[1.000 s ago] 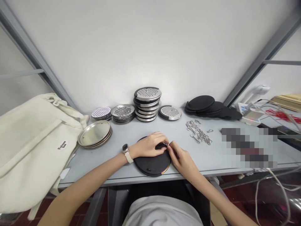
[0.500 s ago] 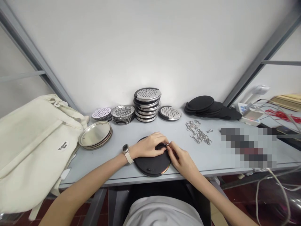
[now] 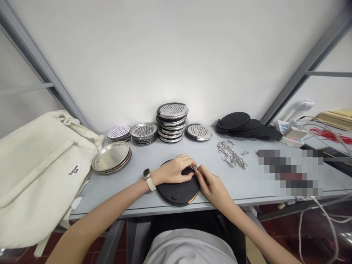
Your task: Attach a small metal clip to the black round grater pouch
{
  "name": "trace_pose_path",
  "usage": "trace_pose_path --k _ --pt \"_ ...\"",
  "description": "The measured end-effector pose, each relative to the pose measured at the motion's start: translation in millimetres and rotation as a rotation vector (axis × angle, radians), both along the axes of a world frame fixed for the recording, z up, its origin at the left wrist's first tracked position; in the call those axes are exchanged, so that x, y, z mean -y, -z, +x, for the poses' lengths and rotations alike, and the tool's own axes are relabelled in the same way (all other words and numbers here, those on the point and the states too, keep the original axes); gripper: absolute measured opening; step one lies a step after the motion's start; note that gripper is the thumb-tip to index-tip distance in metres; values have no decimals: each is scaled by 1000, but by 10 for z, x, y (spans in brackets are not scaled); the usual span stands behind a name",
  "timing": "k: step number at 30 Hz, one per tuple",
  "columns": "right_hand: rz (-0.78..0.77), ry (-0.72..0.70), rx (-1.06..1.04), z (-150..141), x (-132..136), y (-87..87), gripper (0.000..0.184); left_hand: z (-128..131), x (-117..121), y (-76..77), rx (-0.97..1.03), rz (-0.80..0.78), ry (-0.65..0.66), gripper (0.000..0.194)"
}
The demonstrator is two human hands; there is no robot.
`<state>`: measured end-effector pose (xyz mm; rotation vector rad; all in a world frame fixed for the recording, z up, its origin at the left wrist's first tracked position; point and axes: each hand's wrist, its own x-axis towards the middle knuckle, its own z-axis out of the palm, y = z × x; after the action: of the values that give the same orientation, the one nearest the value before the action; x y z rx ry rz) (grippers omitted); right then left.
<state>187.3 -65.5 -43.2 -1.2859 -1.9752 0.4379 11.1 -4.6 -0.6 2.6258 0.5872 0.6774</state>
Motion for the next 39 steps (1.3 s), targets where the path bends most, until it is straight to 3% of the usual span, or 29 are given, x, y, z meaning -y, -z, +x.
trace_pose_path --k 14,26,39 --pt "-63 0 7 7 7 -9 18 10 0 17 -23 40 -56 13" --pt "-56 -9 -76 17 -6 6 18 -6 -3 22 -11 -20 -10 11" --pt "-68 -19 9 8 -16 -5 16 -9 -14 26 -18 2 0 9"
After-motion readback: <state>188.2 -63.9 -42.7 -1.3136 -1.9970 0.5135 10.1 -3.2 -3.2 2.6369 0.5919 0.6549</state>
